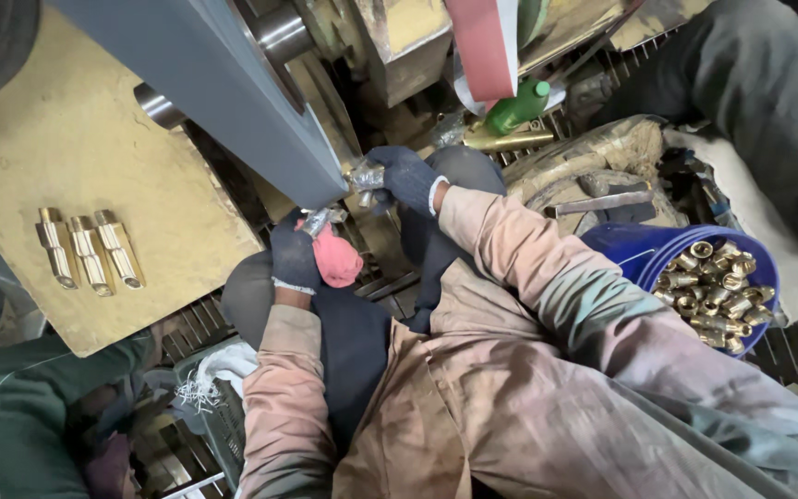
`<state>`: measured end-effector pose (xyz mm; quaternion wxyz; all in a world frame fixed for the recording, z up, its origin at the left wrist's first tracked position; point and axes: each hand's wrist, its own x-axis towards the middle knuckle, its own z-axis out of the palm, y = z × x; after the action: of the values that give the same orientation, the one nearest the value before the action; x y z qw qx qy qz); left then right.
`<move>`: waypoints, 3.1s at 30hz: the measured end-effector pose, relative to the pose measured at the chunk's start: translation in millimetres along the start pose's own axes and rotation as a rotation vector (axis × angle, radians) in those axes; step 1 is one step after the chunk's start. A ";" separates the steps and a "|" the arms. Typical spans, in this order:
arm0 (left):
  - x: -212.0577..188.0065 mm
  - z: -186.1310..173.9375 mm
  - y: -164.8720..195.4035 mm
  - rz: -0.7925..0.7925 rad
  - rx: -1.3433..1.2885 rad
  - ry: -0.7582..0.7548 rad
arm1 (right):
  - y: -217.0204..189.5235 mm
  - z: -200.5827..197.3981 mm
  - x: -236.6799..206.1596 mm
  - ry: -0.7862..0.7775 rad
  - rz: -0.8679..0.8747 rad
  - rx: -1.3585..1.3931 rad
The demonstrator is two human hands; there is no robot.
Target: The person sits on the floor and repeatedly presses small brass cylindrical parts against a rotating belt sander to smooth their surfaces. They rotate the parts by hand to treat different sides, then place the finished pieces on a nearby wooden board.
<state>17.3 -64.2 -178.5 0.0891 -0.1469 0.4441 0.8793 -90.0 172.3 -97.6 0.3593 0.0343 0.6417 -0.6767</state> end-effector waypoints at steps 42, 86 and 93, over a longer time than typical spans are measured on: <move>-25.8 41.8 18.3 -0.017 0.172 -0.191 | -31.5 -6.9 -126.1 0.110 -0.392 -0.713; 4.3 12.8 -14.0 0.093 0.400 -0.002 | -16.2 3.6 -39.9 0.063 -0.550 -0.743; 4.1 30.8 -23.3 0.170 0.470 0.038 | -9.3 -17.5 -62.1 0.131 -0.637 -0.705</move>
<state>14.6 -25.5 -180.2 0.0382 -0.1009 0.6488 0.7533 -56.2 214.6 -61.3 0.0827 -0.2457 0.8320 -0.4905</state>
